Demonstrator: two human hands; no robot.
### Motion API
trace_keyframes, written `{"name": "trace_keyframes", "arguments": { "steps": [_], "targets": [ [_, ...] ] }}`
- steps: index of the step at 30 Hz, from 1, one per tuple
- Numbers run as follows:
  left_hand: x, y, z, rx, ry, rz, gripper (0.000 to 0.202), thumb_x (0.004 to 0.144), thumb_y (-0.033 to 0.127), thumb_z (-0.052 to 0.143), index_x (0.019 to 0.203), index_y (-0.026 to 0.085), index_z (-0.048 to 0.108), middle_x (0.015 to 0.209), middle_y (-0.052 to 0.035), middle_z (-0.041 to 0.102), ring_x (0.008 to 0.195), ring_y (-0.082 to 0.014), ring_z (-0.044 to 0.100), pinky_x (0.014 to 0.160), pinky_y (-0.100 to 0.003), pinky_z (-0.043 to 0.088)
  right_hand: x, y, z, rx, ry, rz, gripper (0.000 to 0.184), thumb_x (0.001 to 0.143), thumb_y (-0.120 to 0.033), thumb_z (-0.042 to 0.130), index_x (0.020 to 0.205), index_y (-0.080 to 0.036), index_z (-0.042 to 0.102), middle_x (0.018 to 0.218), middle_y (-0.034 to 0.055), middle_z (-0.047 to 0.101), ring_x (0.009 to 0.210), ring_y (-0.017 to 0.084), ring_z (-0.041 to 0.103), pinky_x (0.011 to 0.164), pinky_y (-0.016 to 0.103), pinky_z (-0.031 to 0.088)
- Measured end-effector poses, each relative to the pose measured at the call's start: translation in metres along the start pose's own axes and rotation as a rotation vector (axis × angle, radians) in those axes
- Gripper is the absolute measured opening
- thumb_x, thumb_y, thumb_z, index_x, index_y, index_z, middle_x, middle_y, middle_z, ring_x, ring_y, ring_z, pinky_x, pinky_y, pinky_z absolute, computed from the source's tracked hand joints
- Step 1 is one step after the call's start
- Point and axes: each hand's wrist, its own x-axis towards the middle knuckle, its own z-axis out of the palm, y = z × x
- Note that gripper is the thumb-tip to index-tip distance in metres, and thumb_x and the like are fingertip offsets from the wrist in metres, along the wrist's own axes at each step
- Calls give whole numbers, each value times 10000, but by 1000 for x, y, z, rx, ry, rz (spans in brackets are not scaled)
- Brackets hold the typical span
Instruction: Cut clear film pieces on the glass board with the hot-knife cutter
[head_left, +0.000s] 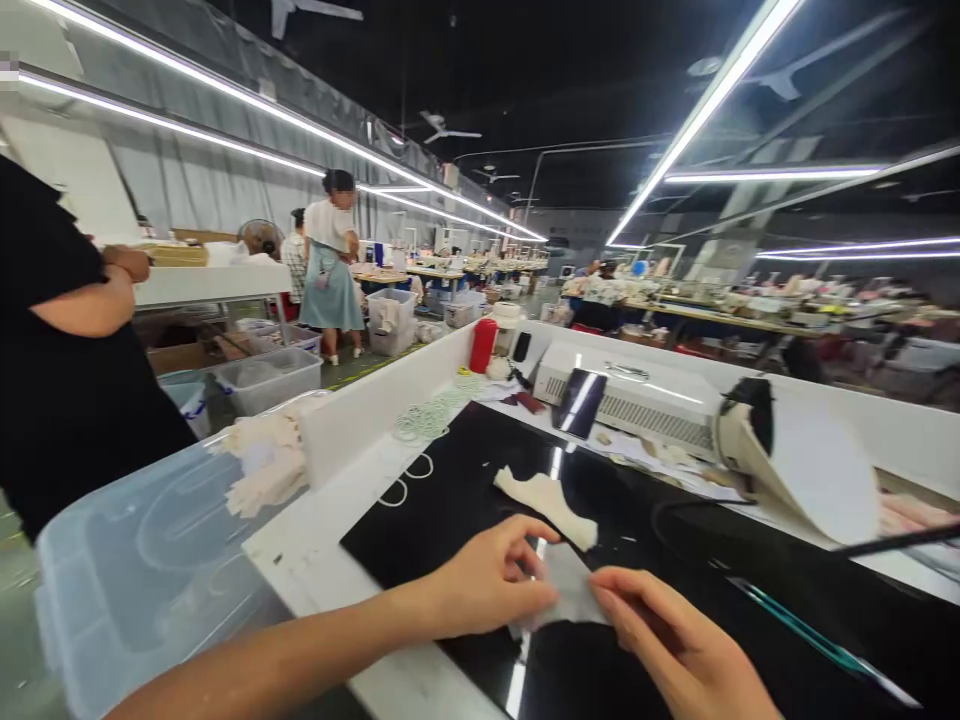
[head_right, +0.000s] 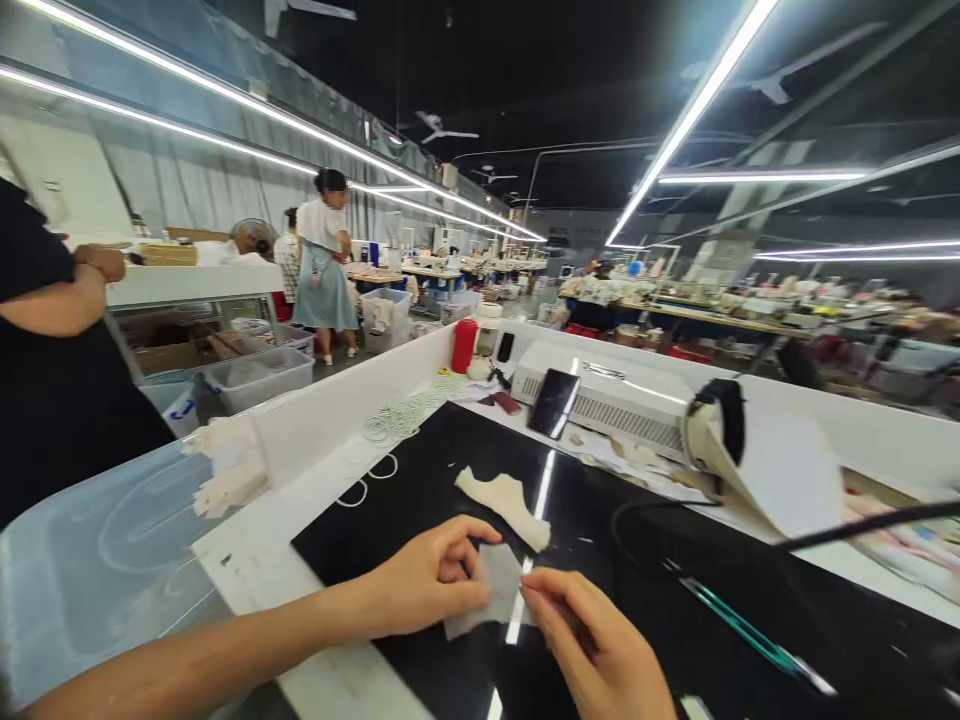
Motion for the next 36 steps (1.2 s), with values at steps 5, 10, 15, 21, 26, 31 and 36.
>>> {"name": "trace_keyframes", "arguments": {
  "steps": [5,10,15,21,26,31,36],
  "targets": [
    [20,9,-18,198,104,83,468,901,275,645,1351,204,536,922,21,593,658,-111,602,570,-219,489,25,-5,15,-111,21,-8,404,977,-622,601,922,-273,797,806,18,775,626,198,715,557,270,579],
    [51,28,-41,541,208,203,295,966,279,630,1255,223,612,972,10,681,803,-152,647,795,-292,530,52,2,29,-229,67,8,389,1039,-546,521,977,-266,785,937,52,787,785,243,723,669,339,562],
    [81,33,-48,928,179,271,167,1040,261,625,1186,188,659,1098,-44,715,988,-201,685,952,-388,558,75,12,38,-411,64,-19,371,1061,-445,471,976,-251,776,912,63,775,861,274,689,767,385,499],
    [97,23,-45,1281,93,271,345,1039,375,669,1318,174,641,1323,-109,660,1118,-250,688,949,-462,609,79,21,50,-615,16,-53,255,1032,-273,545,926,-230,773,862,51,766,838,268,662,741,367,400],
    [99,17,-46,1443,58,302,341,1040,371,667,1319,177,642,1328,-110,658,1125,-251,685,956,-465,606,74,24,55,-706,-18,-62,220,1025,-227,581,906,-226,766,850,41,758,838,261,664,750,368,385],
    [100,10,-46,1514,82,339,333,1041,368,666,1314,178,644,1324,-108,660,1118,-248,687,951,-459,608,71,30,58,-735,-27,-90,220,1015,-211,598,879,-233,770,834,40,747,816,267,672,734,379,408],
    [101,5,-47,1547,116,415,309,1037,358,674,1280,167,656,1285,-100,676,1102,-242,692,946,-458,607,71,26,55,-692,24,-184,203,1015,-231,564,996,-202,763,1049,100,755,911,307,688,774,434,489]
  ]
}}
